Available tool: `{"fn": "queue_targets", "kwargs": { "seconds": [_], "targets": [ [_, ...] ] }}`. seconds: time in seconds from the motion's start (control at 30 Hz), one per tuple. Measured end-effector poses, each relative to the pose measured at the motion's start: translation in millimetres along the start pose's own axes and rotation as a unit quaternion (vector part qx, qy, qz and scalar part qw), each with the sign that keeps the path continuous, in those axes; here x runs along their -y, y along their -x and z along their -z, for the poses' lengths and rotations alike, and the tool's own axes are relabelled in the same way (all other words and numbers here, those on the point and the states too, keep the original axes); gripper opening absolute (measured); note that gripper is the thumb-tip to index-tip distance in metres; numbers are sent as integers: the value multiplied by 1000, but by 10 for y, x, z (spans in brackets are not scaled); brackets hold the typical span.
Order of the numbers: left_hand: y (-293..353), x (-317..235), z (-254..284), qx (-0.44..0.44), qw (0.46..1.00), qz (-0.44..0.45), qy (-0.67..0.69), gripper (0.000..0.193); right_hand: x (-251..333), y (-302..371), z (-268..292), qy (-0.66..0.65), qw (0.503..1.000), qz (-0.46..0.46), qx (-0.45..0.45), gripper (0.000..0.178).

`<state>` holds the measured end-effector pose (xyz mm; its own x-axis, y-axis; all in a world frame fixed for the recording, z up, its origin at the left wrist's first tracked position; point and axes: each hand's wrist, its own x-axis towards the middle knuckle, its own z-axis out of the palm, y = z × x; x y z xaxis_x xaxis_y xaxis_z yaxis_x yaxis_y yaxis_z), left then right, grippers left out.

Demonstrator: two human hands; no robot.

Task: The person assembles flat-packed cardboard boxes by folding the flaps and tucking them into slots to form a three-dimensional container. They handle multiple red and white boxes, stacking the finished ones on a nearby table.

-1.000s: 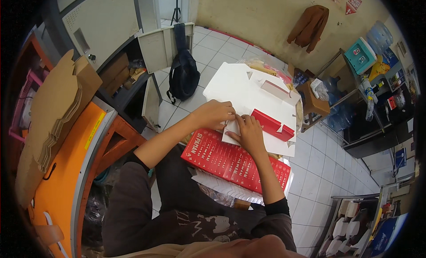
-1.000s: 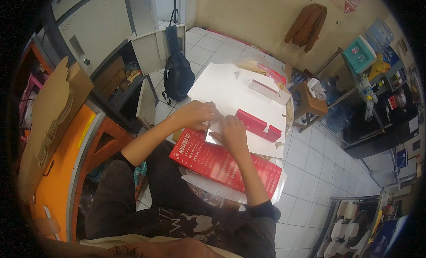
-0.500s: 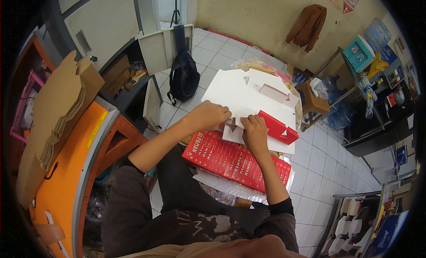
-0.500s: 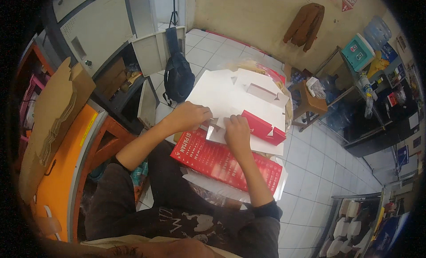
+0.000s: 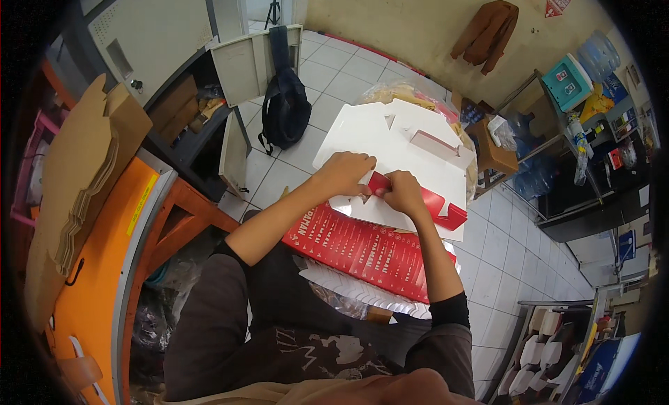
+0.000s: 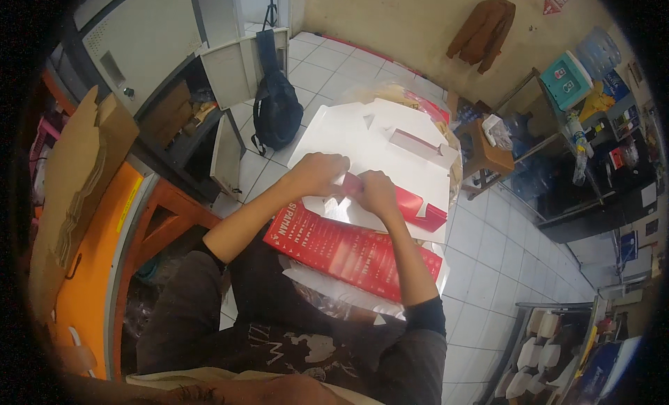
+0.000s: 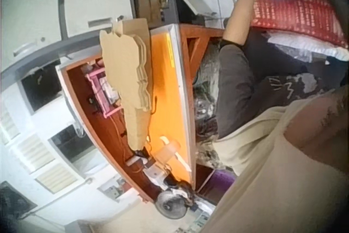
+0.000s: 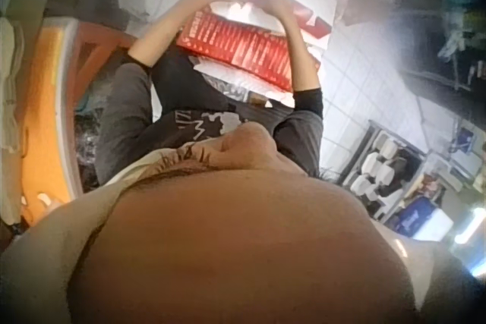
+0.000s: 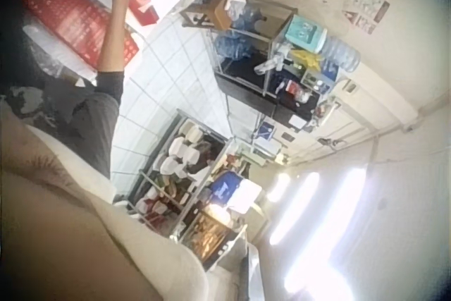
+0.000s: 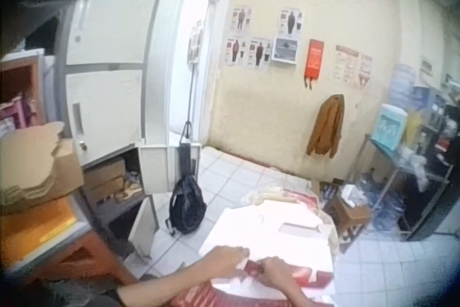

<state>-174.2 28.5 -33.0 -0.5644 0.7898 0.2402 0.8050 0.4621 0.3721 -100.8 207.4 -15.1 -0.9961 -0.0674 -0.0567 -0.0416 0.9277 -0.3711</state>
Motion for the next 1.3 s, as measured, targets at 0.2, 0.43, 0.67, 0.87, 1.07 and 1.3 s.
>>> {"fn": "queue_targets", "kwargs": {
  "seconds": [0.2, 0.43, 0.67, 0.87, 1.07, 1.3],
  "targets": [
    [-177, 59, 87, 110, 985, 91, 95, 73, 30, -12, -103, -4, 997, -54, -46, 35],
    [-364, -191, 51, 157, 973, 167, -19, 92, 30, -205, 7, 228, 969, -34, -84, 65],
    [-549, -298, 54, 181, 959, 138, -167, 125, -140, -425, 172, 163, 986, 37, 8, 83],
    [-650, -172, 107, 241, 940, 93, -223, 139, -956, -1402, 294, -125, 985, 73, -92, 49],
    [-707, -83, 64, 278, 926, 108, -233, 140, -880, -1868, 204, 151, 988, 27, -33, 69],
    [-715, -110, -11, 245, 938, 87, -229, 140, -987, -1938, 485, 141, 976, -86, 145, 90]
  ]
}}
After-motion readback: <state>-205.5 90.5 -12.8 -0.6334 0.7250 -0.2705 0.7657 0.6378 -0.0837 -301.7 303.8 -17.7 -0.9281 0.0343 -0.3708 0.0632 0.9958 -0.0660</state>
